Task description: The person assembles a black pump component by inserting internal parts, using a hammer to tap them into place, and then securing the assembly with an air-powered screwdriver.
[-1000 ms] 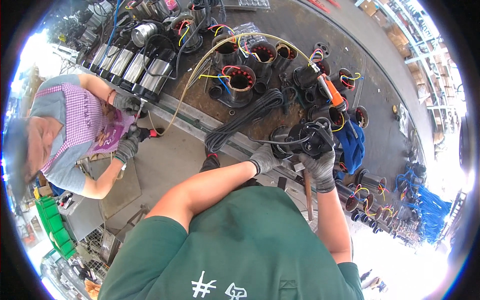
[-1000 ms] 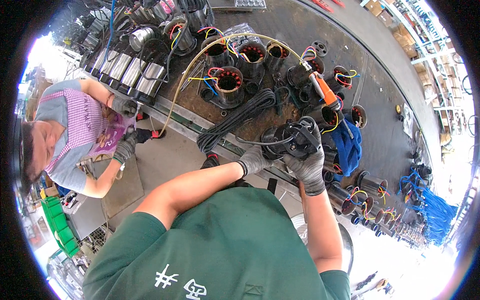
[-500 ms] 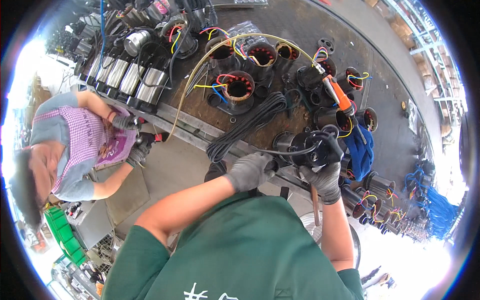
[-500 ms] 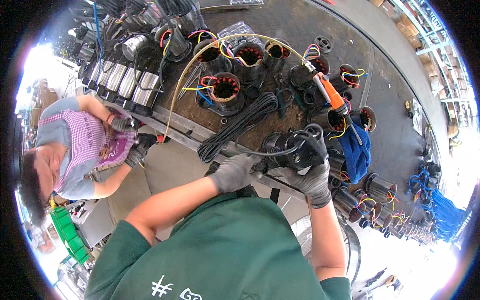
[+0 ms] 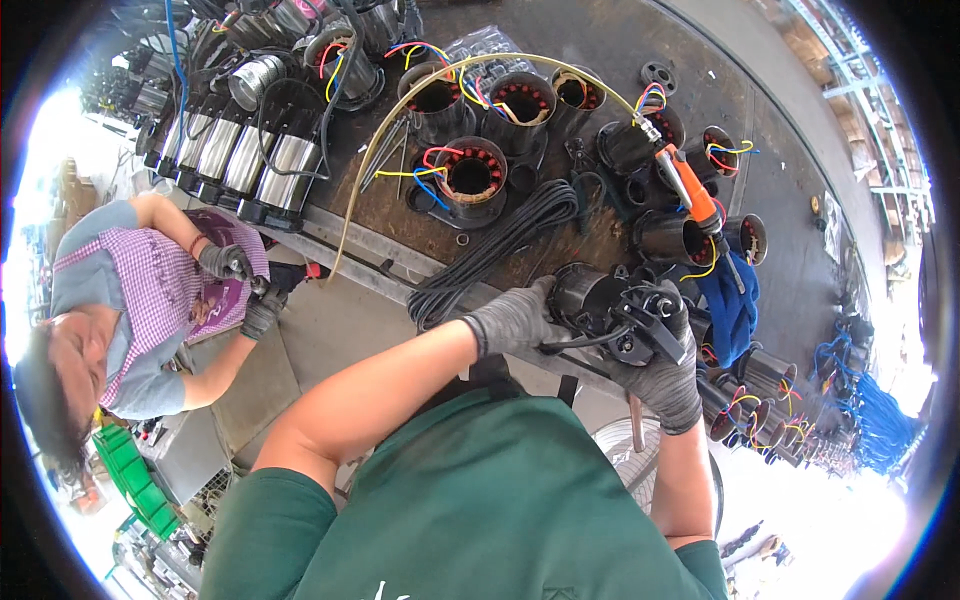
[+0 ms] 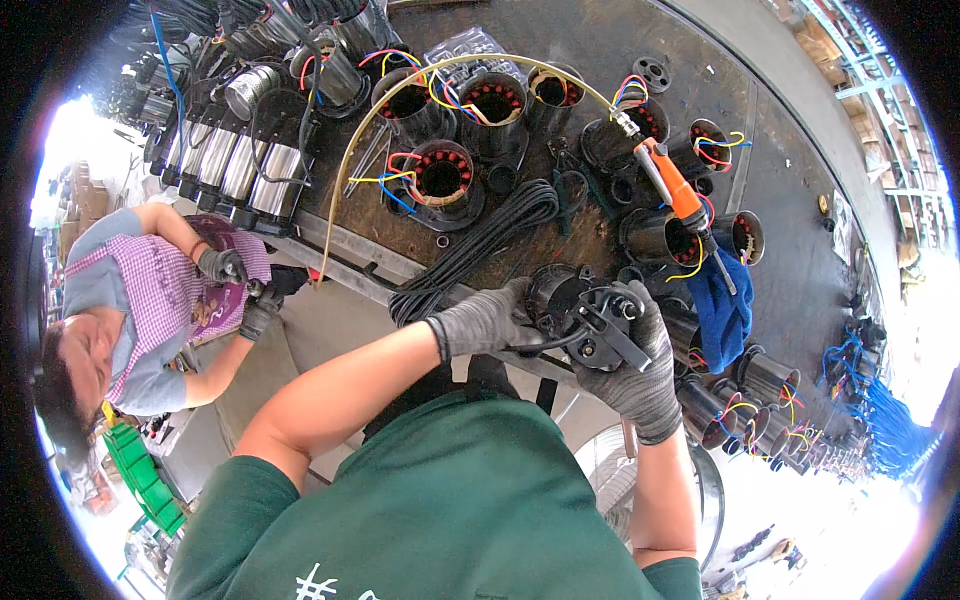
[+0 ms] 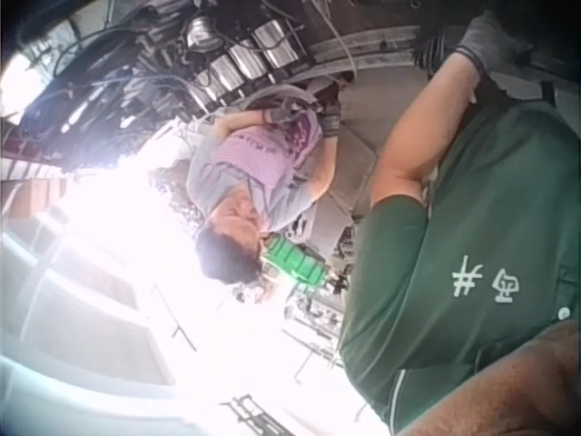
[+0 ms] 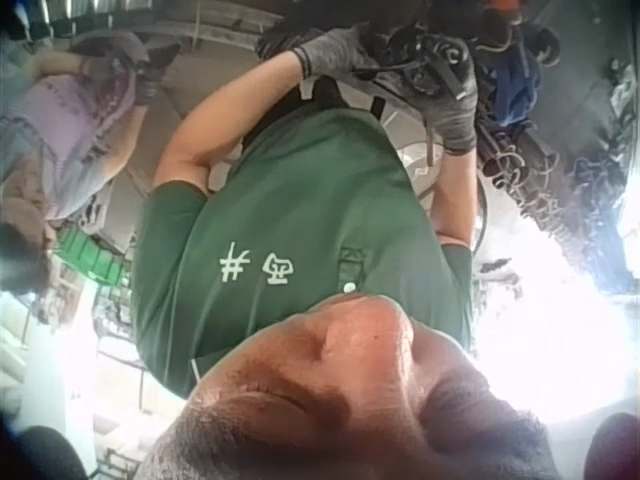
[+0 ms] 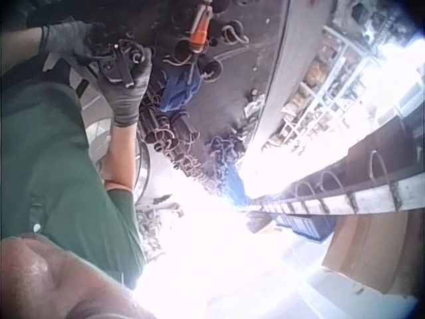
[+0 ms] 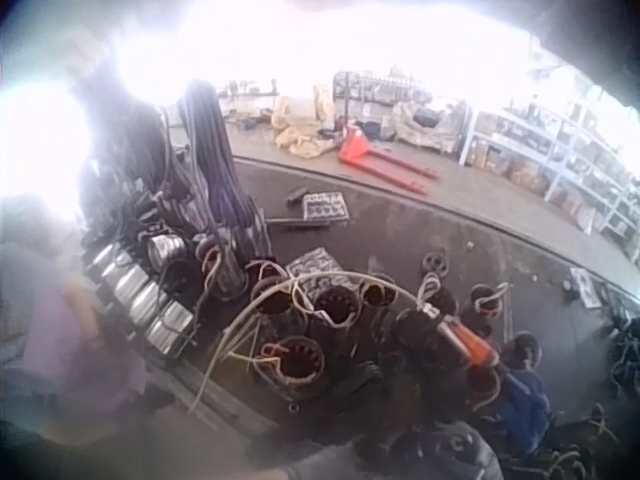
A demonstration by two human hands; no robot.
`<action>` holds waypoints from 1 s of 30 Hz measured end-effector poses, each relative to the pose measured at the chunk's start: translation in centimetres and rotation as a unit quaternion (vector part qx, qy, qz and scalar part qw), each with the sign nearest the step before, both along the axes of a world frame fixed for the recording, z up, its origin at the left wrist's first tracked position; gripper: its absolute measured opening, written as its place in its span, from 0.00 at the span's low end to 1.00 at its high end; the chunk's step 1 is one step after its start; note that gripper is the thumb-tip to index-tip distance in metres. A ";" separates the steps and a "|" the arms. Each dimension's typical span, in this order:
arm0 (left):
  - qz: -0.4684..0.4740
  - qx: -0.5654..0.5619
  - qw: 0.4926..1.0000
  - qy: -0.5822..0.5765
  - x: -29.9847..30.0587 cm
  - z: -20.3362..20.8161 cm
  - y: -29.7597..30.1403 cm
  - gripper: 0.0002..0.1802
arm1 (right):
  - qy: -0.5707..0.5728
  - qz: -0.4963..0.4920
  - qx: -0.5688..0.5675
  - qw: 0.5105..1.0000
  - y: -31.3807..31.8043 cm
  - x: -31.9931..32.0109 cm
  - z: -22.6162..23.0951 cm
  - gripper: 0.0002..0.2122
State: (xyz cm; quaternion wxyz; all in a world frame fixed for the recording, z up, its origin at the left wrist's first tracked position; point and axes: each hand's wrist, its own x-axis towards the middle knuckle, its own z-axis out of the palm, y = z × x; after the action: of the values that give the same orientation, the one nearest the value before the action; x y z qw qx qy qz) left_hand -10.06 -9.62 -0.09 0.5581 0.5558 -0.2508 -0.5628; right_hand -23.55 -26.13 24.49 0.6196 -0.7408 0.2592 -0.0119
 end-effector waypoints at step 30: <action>0.240 0.291 0.728 0.572 -0.1 13.3 -3.0 0.38 | 0.038 -0.050 -0.019 0.998 -2.5 -2.2 -3.1 0.43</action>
State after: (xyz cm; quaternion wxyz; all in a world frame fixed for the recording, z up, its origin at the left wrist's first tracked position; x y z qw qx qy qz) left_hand -10.13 -12.61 13.24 0.5232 0.3051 0.4341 -0.6669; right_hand -25.78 -28.61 21.38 0.5939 -0.7383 0.3189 -0.0189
